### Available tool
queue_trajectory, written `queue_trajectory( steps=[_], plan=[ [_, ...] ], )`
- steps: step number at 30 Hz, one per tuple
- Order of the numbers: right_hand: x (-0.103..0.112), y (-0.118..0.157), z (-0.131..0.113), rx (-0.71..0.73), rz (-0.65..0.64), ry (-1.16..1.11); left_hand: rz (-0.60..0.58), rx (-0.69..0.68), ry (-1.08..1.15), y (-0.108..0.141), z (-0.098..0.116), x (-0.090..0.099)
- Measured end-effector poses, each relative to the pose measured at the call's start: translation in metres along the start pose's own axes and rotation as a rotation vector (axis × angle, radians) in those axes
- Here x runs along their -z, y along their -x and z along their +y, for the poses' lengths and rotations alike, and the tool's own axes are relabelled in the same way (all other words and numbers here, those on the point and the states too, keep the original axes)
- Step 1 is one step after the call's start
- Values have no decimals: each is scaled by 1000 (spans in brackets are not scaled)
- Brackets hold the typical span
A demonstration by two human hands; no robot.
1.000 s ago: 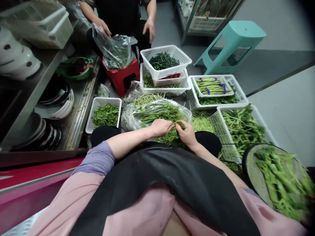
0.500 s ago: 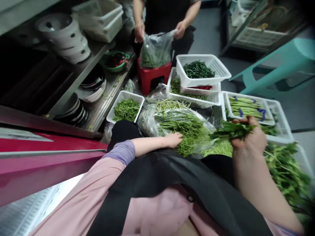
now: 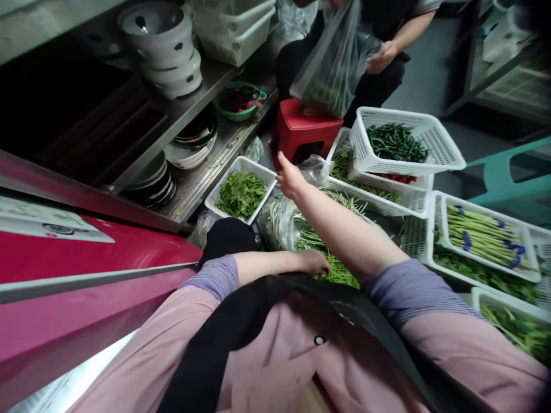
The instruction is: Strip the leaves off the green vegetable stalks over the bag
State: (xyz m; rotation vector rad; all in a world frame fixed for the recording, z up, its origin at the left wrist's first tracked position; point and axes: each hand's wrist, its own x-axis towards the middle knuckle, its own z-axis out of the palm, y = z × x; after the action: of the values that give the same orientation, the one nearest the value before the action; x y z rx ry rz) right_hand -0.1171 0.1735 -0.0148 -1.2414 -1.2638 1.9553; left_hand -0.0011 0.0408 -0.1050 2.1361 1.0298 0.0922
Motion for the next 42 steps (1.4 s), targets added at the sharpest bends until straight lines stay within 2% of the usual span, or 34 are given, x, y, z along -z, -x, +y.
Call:
queue_trajectory(
  steps=[1, 3, 6, 9, 10, 12, 15, 17, 19, 22, 25, 27, 30, 33, 36, 38, 40, 42],
  plan=[
    [8, 2, 1, 29, 15, 27, -28, 10, -17, 1, 2, 2],
    [40, 16, 5, 115, 31, 103, -87, 35, -68, 4, 7, 8],
    [115, 57, 26, 236, 38, 362, -57, 158, -103, 11, 13, 20],
    [186, 113, 73, 234, 112, 811, -71, 319, -179, 12, 11, 30],
    [202, 131, 92, 221, 102, 989, -87, 348, -216, 11, 9, 31],
    [220, 163, 130, 223, -16, 1311, -132, 347, -279, 9, 5, 31],
    [223, 193, 170, 227, -190, 1620, -269, 367, -349, 15, -1, 26],
    [221, 202, 183, 249, -222, 1697, -359, 421, -383, 22, -4, 25],
    [220, 206, 189, 297, -226, 1716, -384, 471, -414, 28, -5, 28],
    [221, 206, 192, 320, -225, 1711, -291, 500, -463, 22, -3, 35],
    [223, 207, 194, 324, -213, 1687, -165, 440, -494, 3, 1, 35],
    [224, 209, 196, 325, -179, 1670, -168, 345, -495, -7, 2, 28],
    [227, 211, 200, 300, -133, 1643, -267, 267, -497, -6, -4, 17],
    [232, 207, 205, 279, -125, 1615, -315, 299, -495, 11, -15, 13],
    [235, 200, 209, 260, -136, 1604, -324, 332, -478, 25, -23, 20],
    [235, 196, 209, 245, -146, 1602, -312, 353, -457, 23, -27, 29],
    [233, 194, 208, 238, -148, 1600, -265, 369, -446, 11, -28, 37],
    [230, 193, 206, 238, -146, 1605, -143, 384, -456, -7, -28, 42]
  ],
)
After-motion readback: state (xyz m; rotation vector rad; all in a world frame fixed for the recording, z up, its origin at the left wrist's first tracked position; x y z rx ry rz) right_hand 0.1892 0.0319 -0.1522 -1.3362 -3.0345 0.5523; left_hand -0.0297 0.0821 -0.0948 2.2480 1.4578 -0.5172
